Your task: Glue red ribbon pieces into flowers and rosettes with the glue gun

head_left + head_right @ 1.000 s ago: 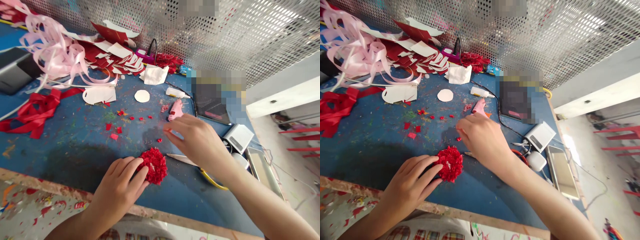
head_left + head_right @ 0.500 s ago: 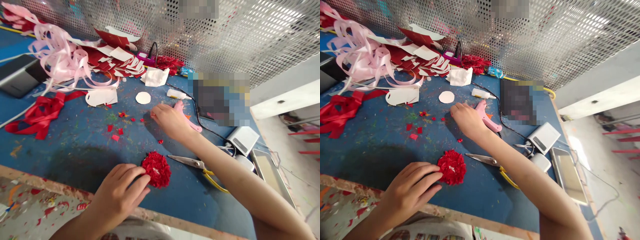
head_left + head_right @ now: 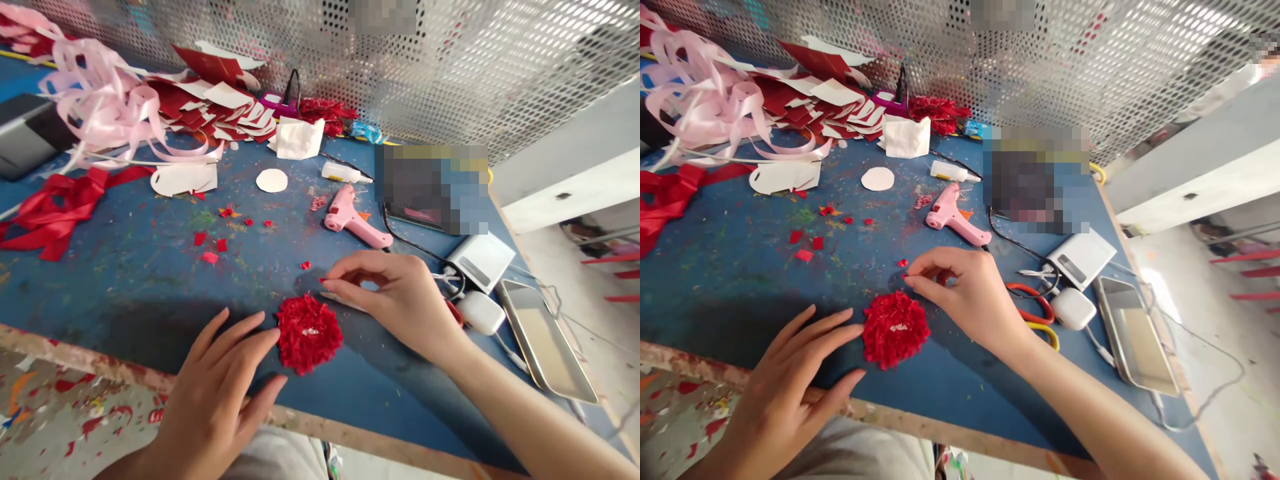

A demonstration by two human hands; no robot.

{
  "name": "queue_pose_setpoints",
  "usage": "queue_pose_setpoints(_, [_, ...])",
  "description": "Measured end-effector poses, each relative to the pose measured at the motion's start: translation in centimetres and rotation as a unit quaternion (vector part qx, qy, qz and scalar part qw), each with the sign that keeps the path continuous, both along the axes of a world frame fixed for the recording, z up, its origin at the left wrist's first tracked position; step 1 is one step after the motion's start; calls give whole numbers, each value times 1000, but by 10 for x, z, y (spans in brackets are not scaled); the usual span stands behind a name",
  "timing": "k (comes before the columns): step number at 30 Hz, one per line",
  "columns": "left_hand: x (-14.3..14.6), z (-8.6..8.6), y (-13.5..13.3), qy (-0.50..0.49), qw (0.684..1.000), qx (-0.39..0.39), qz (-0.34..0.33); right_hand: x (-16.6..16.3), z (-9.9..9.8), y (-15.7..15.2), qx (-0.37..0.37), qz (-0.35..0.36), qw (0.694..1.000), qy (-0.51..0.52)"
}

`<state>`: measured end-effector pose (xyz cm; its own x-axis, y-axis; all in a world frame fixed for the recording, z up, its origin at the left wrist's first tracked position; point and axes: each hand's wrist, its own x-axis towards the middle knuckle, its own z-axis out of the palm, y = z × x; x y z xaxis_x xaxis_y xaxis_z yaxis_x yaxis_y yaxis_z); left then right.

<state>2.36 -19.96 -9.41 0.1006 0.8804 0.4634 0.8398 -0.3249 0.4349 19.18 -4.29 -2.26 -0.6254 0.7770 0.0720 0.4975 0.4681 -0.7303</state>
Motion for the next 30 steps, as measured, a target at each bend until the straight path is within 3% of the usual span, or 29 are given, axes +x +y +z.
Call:
queue_pose_setpoints(5, [12,-3,-8,-41,996,67,-46,19,-1,-13,30,48,998,-23])
queue_pose_setpoints(9, [18,-7,-5,-11,996,86,-32,25,-3,-24,50,95,994,-23])
queue_pose_setpoints(16, [19,-10,-1,71,993,91,-31,22,-8,-42,105,23,992,-64])
queue_pose_setpoints(30, [18,-14,-3,89,991,93,-31,25,-21,-49,203,63,970,-118])
